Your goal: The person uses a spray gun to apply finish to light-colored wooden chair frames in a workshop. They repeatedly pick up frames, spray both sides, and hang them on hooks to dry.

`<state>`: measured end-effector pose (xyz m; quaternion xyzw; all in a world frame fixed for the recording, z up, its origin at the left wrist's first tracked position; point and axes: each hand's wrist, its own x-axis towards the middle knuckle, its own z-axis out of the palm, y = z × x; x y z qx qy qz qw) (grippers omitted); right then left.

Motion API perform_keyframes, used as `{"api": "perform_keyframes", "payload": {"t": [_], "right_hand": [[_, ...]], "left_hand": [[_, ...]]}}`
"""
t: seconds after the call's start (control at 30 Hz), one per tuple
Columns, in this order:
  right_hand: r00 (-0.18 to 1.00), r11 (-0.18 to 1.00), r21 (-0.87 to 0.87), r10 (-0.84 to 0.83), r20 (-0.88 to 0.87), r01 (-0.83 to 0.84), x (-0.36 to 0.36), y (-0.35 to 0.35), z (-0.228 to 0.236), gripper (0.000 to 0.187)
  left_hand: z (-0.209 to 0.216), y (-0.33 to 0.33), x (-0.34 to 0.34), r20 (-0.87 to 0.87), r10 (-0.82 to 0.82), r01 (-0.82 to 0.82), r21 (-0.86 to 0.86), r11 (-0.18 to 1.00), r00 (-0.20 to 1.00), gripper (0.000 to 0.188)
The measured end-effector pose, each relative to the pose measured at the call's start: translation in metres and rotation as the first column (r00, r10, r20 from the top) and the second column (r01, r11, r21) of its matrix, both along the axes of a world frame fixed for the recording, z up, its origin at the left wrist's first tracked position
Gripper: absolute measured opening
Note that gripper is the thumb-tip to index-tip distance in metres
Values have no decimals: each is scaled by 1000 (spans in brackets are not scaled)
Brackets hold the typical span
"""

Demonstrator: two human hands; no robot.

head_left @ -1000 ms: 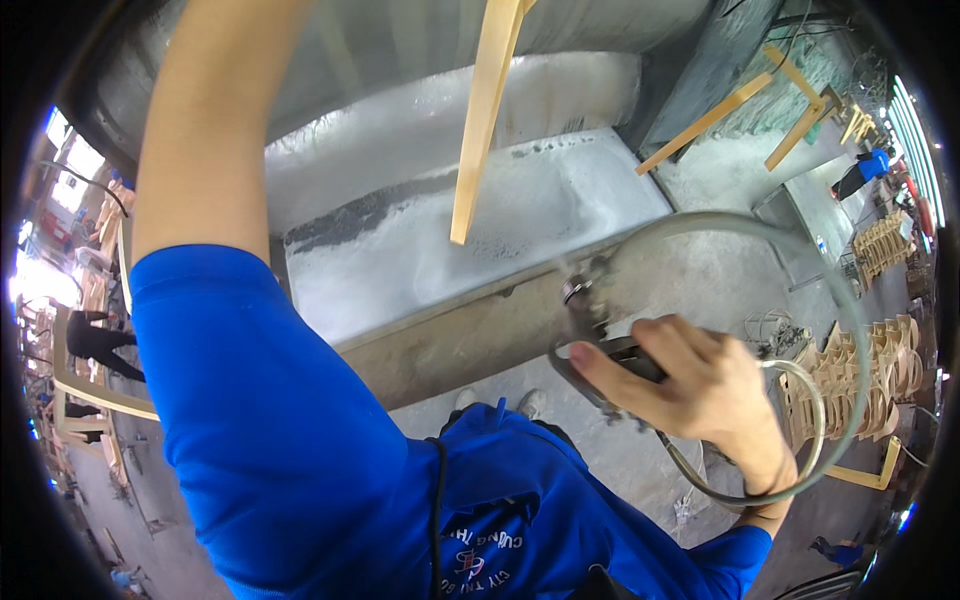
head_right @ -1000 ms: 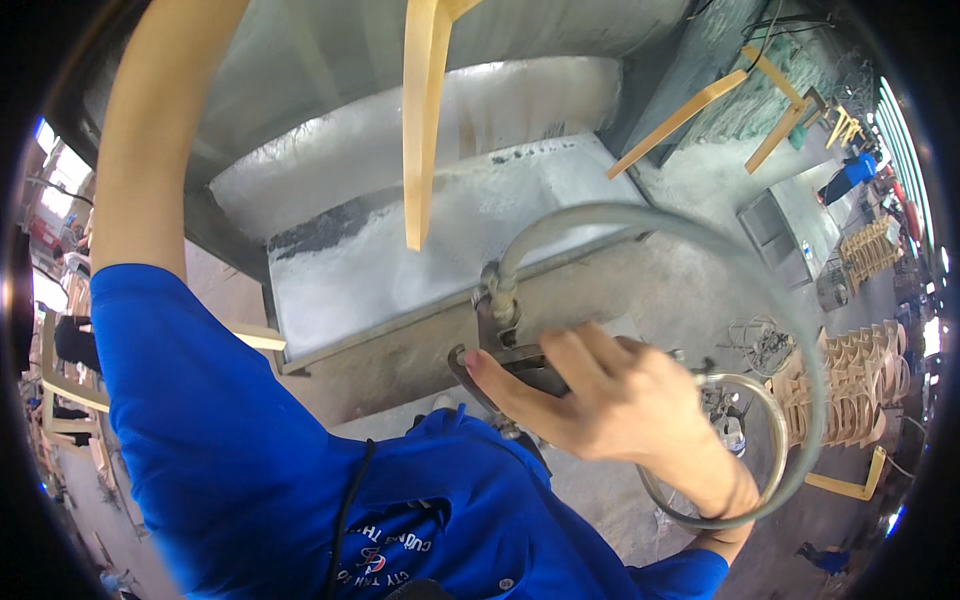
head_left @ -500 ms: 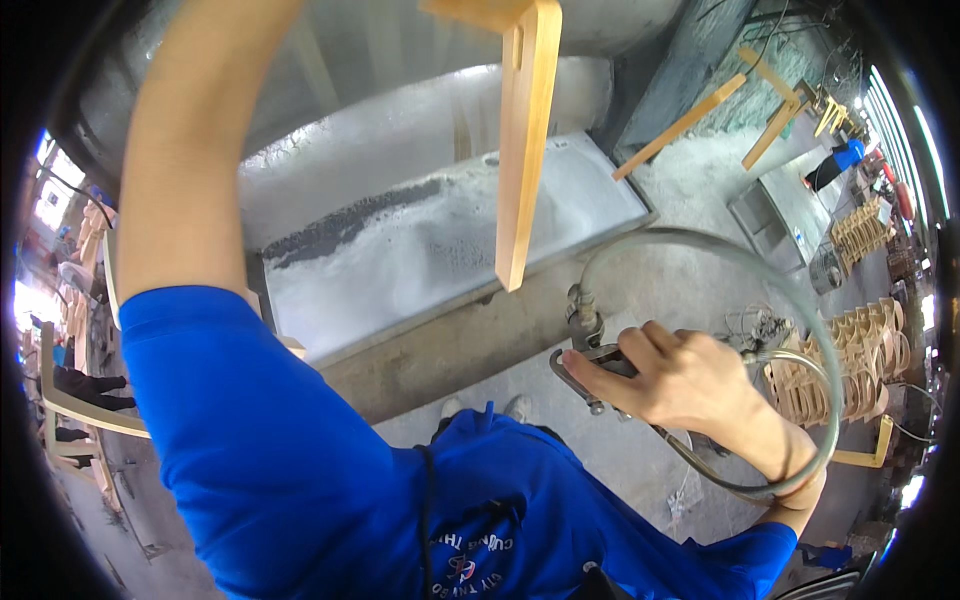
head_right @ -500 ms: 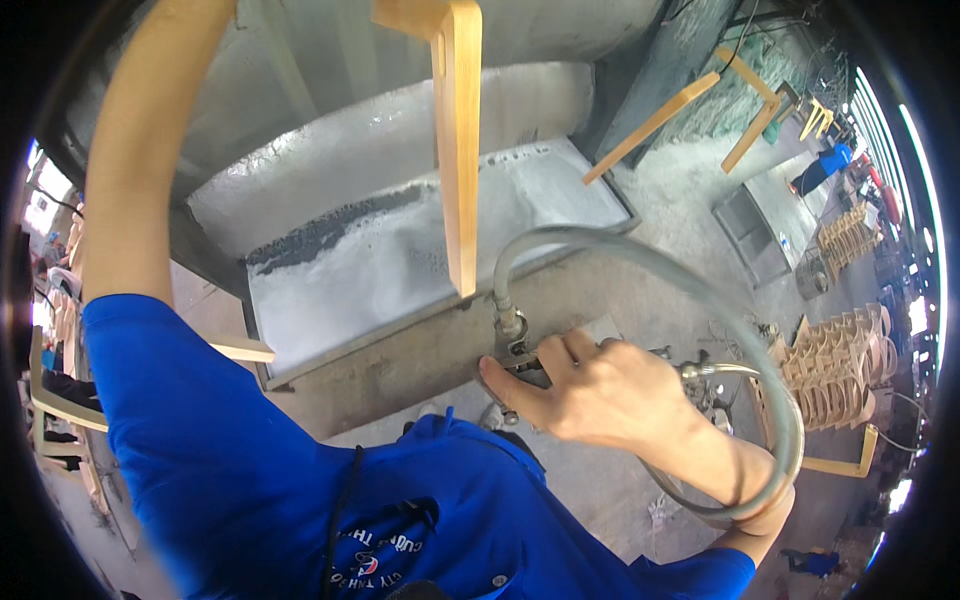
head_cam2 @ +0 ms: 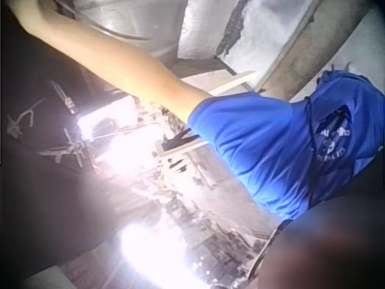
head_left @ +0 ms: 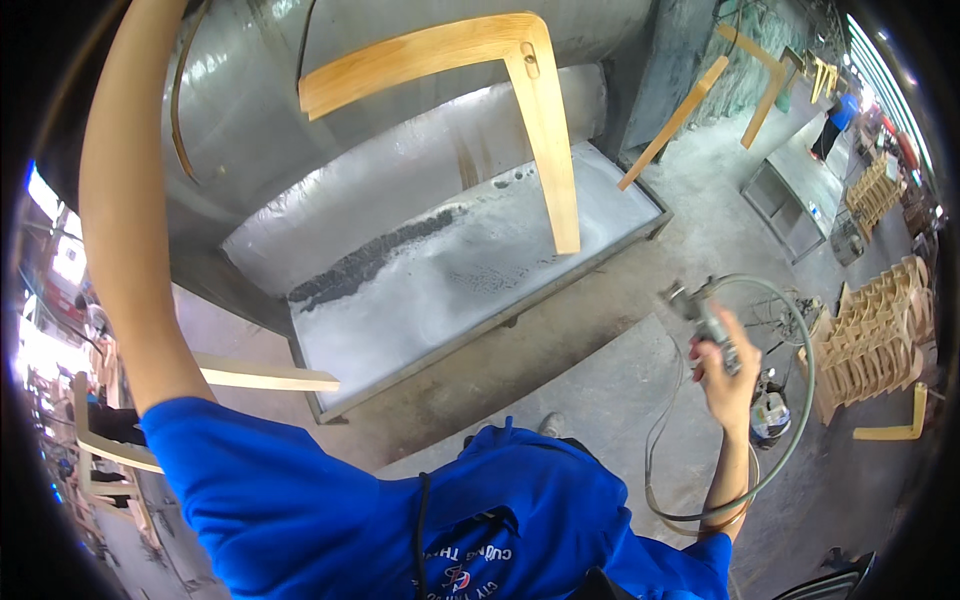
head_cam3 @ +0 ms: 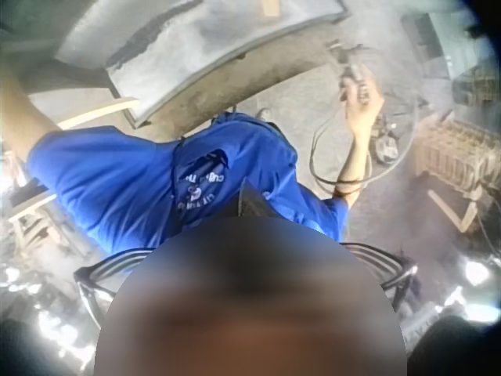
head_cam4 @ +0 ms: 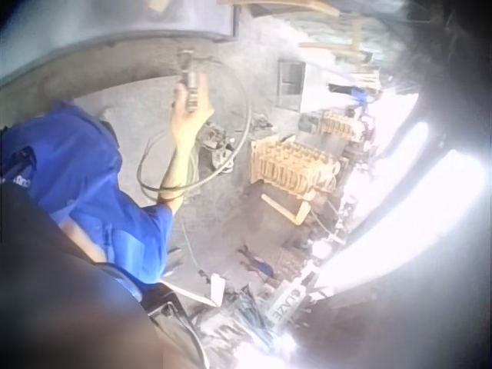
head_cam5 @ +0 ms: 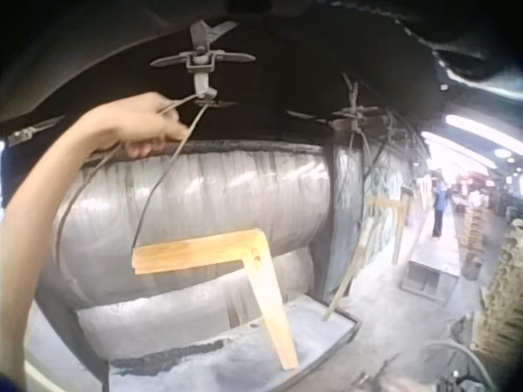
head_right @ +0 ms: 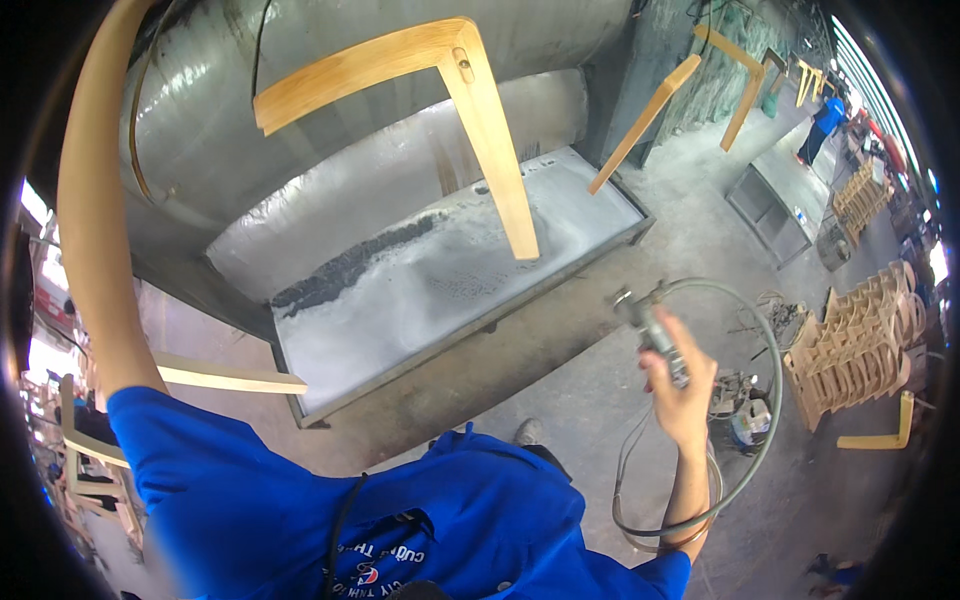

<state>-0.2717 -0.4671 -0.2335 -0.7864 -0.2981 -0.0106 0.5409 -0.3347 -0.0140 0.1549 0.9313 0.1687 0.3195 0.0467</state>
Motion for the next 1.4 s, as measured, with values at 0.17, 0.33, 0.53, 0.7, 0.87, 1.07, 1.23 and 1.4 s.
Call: {"api": "perform_keyframes", "payload": {"t": [0.17,0.33,0.53,0.7,0.87,1.07,1.23,1.4], "right_hand": [[982,744,642,-122,-143,186,2,35,15,53],[962,459,877,140,-232,145,18,89,47,46],[839,504,820,292,-459,273,59,154,21,32],[726,621,670,225,-649,406,66,174,-58,29],[645,657,499,27,-764,564,49,180,-140,46],[640,598,454,-132,-757,661,0,164,-197,45],[717,515,552,-197,-669,656,-65,152,-167,41],[929,375,853,-66,-365,362,-117,154,-98,47]], "left_hand": [[-52,-4,-49,-182,-110,94,-91,991,977,50],[-109,-22,-69,74,-190,204,-310,929,979,47],[-136,-45,-81,48,-147,153,-462,874,988,45],[-165,-43,-94,91,-114,145,-575,805,989,33],[-171,-41,-112,69,-82,107,-595,797,994,25],[-158,-51,-123,68,-352,320,-600,734,934,34],[-133,-74,-129,37,-565,501,-510,699,825,41],[-97,-117,-116,85,-683,613,-530,585,726,31]]}}
